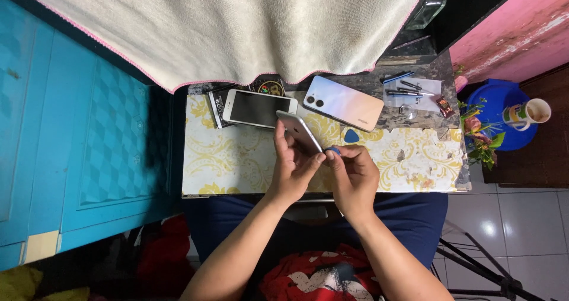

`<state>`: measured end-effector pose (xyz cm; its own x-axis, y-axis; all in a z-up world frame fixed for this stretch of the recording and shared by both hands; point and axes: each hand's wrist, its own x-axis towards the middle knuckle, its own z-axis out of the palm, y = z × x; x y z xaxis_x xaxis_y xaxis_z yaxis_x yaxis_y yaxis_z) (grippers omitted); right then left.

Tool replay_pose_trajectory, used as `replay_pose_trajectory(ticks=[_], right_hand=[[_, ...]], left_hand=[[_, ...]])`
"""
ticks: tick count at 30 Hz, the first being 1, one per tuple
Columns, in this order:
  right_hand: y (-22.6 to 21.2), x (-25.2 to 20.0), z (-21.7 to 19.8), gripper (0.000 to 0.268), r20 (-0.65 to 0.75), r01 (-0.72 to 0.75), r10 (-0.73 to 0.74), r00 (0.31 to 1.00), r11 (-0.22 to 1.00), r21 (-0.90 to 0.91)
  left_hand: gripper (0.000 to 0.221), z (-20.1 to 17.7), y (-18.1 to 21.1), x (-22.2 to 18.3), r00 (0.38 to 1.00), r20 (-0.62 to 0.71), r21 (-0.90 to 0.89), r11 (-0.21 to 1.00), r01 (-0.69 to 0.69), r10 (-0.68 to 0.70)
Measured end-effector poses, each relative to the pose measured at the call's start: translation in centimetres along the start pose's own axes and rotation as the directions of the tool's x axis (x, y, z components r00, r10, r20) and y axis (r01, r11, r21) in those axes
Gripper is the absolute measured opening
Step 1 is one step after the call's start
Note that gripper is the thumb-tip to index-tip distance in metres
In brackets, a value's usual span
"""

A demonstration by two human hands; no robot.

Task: Using a plastic prying tool to carefully remove the back cover of a smartphone at an electronics repair bench.

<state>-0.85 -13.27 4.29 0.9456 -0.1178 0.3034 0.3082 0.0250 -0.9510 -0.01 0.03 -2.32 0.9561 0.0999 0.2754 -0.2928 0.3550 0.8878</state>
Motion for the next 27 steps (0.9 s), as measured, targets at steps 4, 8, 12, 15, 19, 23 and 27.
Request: replay_pose_trajectory(ticks=[4, 8, 12, 15, 19, 23, 27], right_hand=[[-1.2, 0.7, 0.0, 0.006, 0.021, -0.022, 0.022, 1.0, 1.0, 0.017], [-2.7, 1.2, 0.5, 0.01, 0.025, 0.079, -0.075, 0.997, 0.981, -0.175], [-3.1, 1.1, 0.9, 0.01, 0.028, 0.104, -0.1, 0.995, 0.969, -0.223], [-2.5, 1.1, 1.4, 0.011, 0.005, 0.064, -0.064, 0.998, 0.983, -0.172], [-2.2, 1.1, 1.2, 0.01, 0.001, 0.056, -0.057, 0.998, 0.988, -0.142], [-1.7, 1.5, 1.0, 0.01, 0.024, -0.068, 0.069, 0.997, 0.997, -0.035], [-2.0, 1.6, 1.0, 0.009, 0.013, -0.142, 0.142, 0.99, 0.99, -0.003]], left_hand=[[0.119, 0.0, -0.5, -0.2, 1.0, 0.005, -0.02, 1.0, -0.015, 0.015], [0.124, 1.2, -0.1, -0.2, 0.996, -0.053, 0.221, 0.973, -0.061, 0.075], [0.117, 1.7, -0.4, -0.4, 0.991, -0.108, 0.3, 0.953, -0.041, 0.077], [0.115, 1.4, -0.1, 0.1, 0.992, -0.115, 0.315, 0.949, -0.01, 0.049], [0.113, 2.4, 1.8, 0.7, 0.99, -0.138, 0.262, 0.964, 0.045, -0.009], [0.117, 3.1, 3.9, 1.3, 0.985, -0.146, 0.199, 0.973, 0.116, -0.087], [0.118, 3.4, 4.8, 1.6, 0.978, -0.131, 0.185, 0.965, 0.184, -0.161]])
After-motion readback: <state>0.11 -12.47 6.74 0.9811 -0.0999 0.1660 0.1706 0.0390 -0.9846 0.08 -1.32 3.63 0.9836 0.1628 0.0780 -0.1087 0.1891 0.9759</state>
